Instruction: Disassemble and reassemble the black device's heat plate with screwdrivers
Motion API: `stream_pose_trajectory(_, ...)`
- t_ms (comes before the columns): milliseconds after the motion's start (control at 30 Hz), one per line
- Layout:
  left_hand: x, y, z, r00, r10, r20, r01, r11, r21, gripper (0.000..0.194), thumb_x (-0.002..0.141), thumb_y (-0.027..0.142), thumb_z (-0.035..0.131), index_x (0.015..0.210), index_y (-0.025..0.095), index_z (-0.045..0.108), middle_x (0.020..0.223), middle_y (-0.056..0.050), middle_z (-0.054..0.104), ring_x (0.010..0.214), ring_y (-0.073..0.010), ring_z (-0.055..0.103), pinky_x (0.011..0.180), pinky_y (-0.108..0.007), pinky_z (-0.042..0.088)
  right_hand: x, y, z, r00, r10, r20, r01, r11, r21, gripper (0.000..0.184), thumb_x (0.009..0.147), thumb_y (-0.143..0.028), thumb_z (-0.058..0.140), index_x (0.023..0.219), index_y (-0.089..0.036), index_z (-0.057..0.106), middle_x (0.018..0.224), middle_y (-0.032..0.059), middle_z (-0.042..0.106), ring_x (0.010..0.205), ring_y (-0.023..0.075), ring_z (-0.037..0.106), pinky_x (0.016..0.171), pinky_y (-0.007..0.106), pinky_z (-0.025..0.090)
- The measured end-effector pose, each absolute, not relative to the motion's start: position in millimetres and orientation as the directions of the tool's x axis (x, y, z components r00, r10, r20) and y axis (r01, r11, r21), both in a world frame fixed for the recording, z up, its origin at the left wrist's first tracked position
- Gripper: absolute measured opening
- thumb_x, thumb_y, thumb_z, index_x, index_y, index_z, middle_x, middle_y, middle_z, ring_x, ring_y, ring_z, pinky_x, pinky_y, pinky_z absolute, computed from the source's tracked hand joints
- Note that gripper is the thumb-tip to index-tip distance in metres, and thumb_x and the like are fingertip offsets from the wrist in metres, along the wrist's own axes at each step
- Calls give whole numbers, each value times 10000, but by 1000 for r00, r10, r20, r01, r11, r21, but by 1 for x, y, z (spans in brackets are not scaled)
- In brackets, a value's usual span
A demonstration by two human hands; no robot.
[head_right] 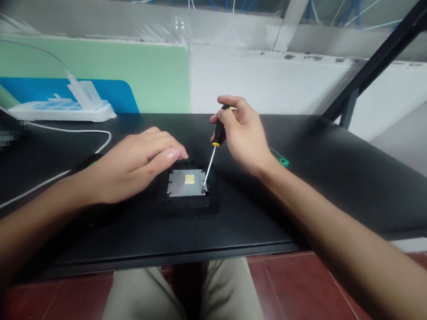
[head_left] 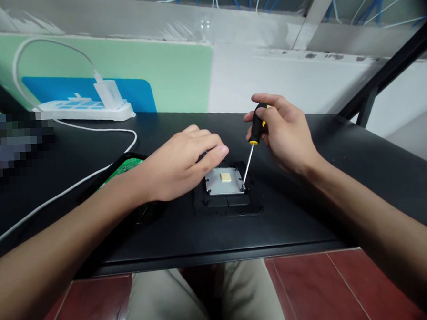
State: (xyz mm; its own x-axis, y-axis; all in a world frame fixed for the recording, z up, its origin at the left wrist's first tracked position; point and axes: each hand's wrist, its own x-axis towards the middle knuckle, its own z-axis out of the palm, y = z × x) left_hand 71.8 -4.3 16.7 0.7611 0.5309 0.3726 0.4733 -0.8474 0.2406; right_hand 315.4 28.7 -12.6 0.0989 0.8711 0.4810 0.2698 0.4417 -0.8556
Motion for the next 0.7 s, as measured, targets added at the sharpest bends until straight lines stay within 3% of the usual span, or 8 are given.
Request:
stream_pose_trajectory(333,69,-5,18,774,505,382,445,-863,240,422,1083,359,307,982,205,686,995,-46,727,955,-228,622,877,-371,443,313,27,-7,144,876,460,237,421,-876,220,899,-226,569,1099,-314,595,846,-19,740,543,186,643,593,403,586)
stream_pose_trajectory(467,69,-10,19,812,454,366,366,-886,286,357,1086,348,403,932,230,704,989,-22,721,955,-208,605,897,-355,445,314,27,-6,170,874,454,218,416,-883,226,894,-197,563,1080,-317,608,827,-26,733,519,183,624,587,407,576)
stream_pose_trajectory(700,69,-22,15,862,382,332,263,-899,351,214,1032,389,613,991,282,795,1073,-33,703,1015,-223,570,903,-372,472,316,26,-7,113,864,491,269,450,-852,175,958,-309,575,1131,-327,592,936,-8,776,596,186,633,660,411,571)
